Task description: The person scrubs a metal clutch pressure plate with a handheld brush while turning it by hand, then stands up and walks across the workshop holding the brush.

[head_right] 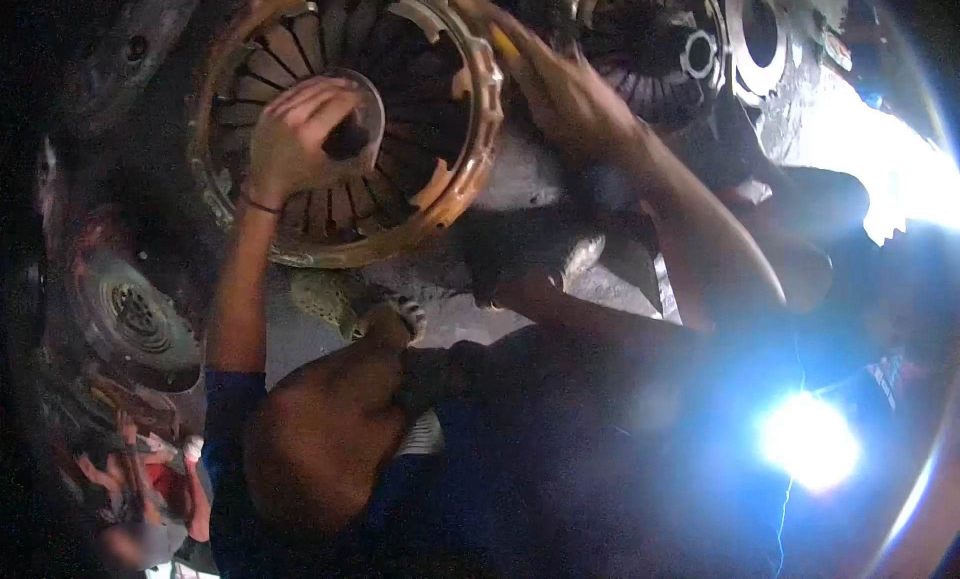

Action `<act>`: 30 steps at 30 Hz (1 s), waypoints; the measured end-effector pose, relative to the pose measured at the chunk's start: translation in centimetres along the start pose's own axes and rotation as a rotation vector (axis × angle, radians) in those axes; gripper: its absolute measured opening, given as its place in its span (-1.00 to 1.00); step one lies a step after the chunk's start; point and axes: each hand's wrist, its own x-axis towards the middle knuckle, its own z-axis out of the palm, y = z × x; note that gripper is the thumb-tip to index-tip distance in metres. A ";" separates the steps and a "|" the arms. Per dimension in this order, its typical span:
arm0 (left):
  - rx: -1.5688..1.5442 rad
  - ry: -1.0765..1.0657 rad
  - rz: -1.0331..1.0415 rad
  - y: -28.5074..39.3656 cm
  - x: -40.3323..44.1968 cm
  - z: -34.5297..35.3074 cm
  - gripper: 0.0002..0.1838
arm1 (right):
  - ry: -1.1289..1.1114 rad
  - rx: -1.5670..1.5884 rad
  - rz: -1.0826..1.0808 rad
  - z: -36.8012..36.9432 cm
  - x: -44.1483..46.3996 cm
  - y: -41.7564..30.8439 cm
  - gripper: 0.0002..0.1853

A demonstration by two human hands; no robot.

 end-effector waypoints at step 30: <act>0.018 -0.093 0.040 0.8 1.1 -0.3 -0.57 | -0.269 0.273 1.020 2.2 -14.9 -8.0 -0.42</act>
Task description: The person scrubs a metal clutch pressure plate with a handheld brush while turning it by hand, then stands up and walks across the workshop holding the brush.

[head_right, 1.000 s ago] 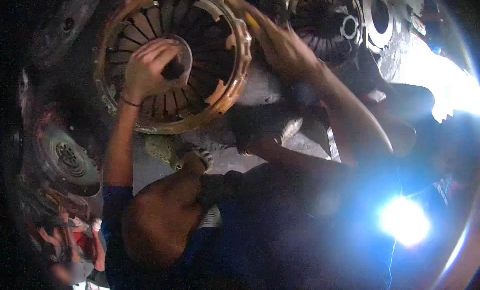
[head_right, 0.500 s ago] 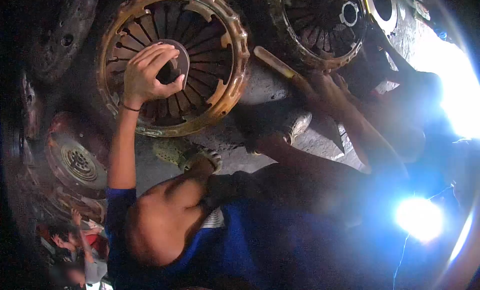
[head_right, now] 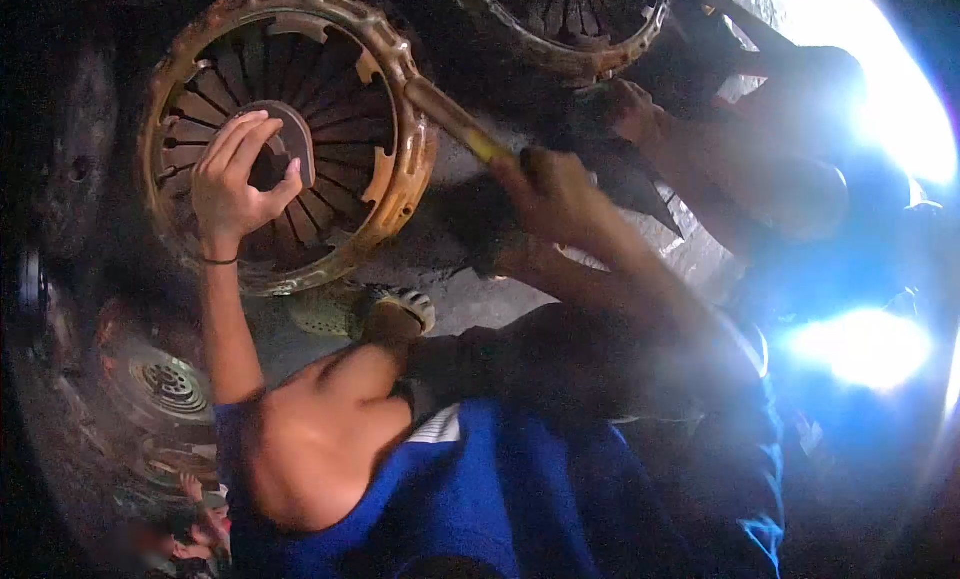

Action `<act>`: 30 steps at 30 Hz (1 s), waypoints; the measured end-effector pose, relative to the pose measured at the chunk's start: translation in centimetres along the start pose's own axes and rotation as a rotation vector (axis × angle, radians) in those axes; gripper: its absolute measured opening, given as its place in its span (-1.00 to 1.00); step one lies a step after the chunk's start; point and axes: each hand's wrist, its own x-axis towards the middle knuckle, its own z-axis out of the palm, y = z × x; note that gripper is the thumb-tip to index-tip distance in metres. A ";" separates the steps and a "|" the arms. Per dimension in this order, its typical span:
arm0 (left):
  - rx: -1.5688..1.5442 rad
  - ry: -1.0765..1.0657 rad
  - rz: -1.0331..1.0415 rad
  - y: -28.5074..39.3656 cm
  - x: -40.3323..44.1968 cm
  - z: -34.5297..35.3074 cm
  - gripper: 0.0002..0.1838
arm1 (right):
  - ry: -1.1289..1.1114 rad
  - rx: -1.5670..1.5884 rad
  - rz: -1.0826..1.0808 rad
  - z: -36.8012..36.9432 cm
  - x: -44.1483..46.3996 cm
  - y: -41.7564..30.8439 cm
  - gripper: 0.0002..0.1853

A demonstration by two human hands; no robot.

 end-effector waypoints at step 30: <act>-0.047 0.031 0.021 -0.4 -0.1 0.0 -0.58 | 0.477 0.476 -0.207 6.7 3.8 -7.0 -0.39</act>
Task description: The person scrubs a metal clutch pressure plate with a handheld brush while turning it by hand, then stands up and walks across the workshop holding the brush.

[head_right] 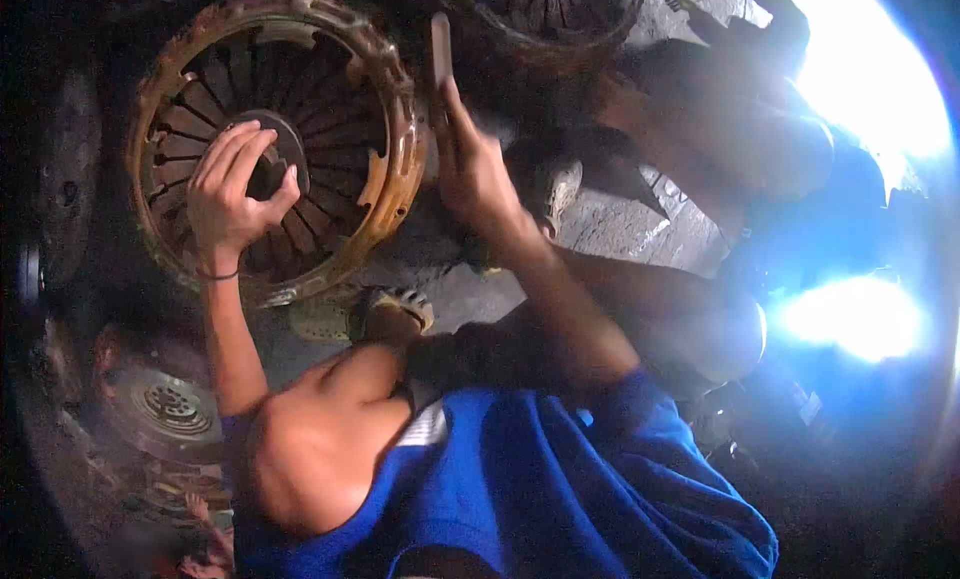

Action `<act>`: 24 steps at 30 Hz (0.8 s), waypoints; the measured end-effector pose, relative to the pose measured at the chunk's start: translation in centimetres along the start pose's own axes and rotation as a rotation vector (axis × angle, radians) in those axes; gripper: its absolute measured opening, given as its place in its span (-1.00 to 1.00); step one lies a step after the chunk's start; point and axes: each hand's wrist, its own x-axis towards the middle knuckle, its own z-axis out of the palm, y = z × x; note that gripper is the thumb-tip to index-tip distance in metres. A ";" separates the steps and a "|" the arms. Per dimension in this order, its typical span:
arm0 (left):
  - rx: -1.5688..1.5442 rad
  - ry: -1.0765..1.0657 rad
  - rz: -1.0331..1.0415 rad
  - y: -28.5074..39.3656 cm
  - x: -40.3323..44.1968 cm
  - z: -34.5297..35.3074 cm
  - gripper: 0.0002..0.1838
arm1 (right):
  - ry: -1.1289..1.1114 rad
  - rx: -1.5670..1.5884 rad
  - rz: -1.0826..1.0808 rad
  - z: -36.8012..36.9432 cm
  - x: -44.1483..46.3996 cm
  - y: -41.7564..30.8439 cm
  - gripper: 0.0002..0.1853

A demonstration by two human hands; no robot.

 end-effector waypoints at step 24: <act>-0.011 -0.075 0.013 -0.7 -0.5 0.5 -0.56 | 0.022 0.113 -0.139 0.3 4.7 1.8 -0.08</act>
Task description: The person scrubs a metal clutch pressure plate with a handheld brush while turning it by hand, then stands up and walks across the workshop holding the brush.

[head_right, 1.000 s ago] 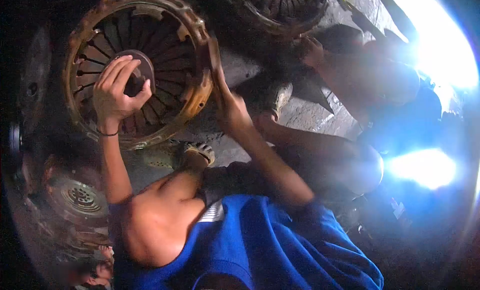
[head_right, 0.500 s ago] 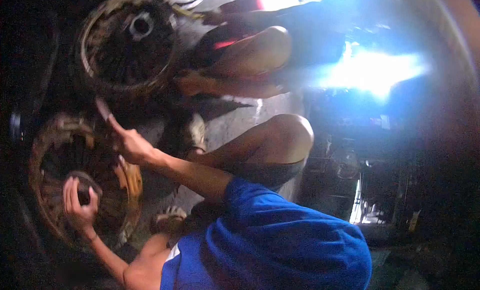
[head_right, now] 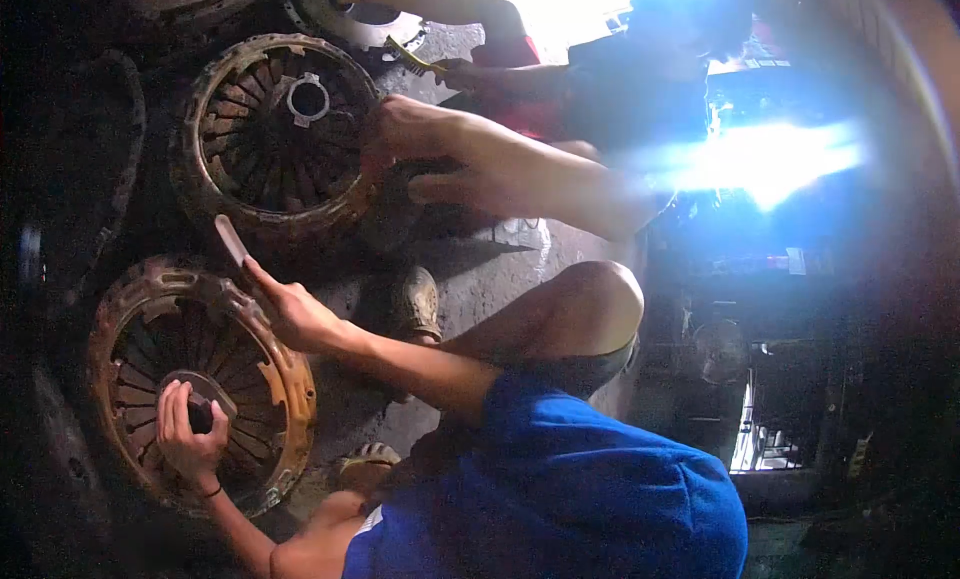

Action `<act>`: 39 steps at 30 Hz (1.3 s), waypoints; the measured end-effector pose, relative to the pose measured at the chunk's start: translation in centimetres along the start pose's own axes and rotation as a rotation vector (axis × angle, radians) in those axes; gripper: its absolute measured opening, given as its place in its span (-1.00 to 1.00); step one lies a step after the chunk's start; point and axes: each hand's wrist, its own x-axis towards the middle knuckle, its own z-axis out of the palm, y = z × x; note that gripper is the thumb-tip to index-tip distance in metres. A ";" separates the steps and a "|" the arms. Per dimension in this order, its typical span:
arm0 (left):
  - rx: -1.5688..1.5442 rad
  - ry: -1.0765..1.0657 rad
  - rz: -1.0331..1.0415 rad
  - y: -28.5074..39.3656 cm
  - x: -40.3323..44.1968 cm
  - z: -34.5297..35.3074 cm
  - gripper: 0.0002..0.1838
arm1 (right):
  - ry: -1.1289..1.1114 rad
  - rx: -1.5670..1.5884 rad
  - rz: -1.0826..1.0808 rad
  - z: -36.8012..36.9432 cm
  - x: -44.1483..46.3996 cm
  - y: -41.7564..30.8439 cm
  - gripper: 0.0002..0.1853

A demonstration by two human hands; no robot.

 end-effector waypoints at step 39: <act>0.018 0.122 -0.035 0.8 1.1 -0.8 -0.58 | 0.029 -0.210 -0.169 1.9 -11.3 1.5 -0.29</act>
